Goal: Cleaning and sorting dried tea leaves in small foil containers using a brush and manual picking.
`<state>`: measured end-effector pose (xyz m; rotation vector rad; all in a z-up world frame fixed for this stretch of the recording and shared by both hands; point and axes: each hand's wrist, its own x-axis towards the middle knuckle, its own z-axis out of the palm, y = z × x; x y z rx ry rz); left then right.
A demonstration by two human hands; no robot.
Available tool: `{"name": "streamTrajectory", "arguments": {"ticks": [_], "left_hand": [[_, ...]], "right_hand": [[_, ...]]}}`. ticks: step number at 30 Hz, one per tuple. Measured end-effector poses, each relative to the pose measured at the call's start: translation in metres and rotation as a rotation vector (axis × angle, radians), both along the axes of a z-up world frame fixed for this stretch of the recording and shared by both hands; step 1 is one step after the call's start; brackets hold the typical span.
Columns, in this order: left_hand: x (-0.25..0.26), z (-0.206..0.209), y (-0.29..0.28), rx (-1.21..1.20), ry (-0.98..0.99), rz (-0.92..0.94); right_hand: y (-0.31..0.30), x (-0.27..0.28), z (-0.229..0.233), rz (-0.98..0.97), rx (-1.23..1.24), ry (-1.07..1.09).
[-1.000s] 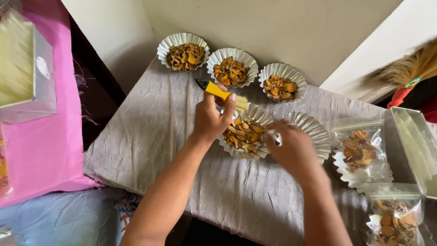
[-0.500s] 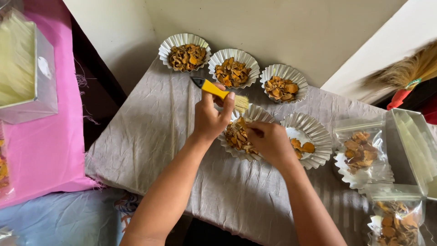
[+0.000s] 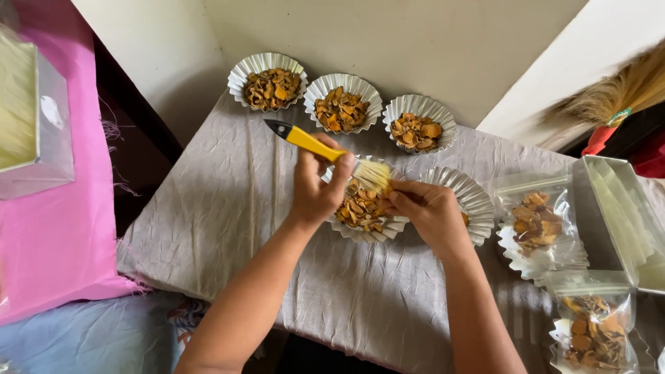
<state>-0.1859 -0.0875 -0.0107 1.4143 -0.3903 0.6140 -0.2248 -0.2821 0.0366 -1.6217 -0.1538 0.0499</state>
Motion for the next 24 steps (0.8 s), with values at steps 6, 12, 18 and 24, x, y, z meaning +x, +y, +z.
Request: {"name": "streamTrajectory", "arguments": {"ticks": [6,12,18,24], "left_hand": [[-0.002,0.004,0.001,0.206,0.075,0.295],[-0.002,0.015,0.012,0.301,-0.037,0.293],[0.006,0.002,0.005,0.261,0.013,0.443],[0.009,-0.001,0.006,0.247,0.010,0.403]], "right_hand": [[-0.030,-0.024,0.034,-0.194,-0.969,-0.157],[-0.029,-0.025,0.073,-0.100,-1.347,0.297],[-0.016,0.019,-0.019,0.012,-1.418,-0.521],[0.005,0.055,-0.057,0.131,-1.663,-0.535]]}}
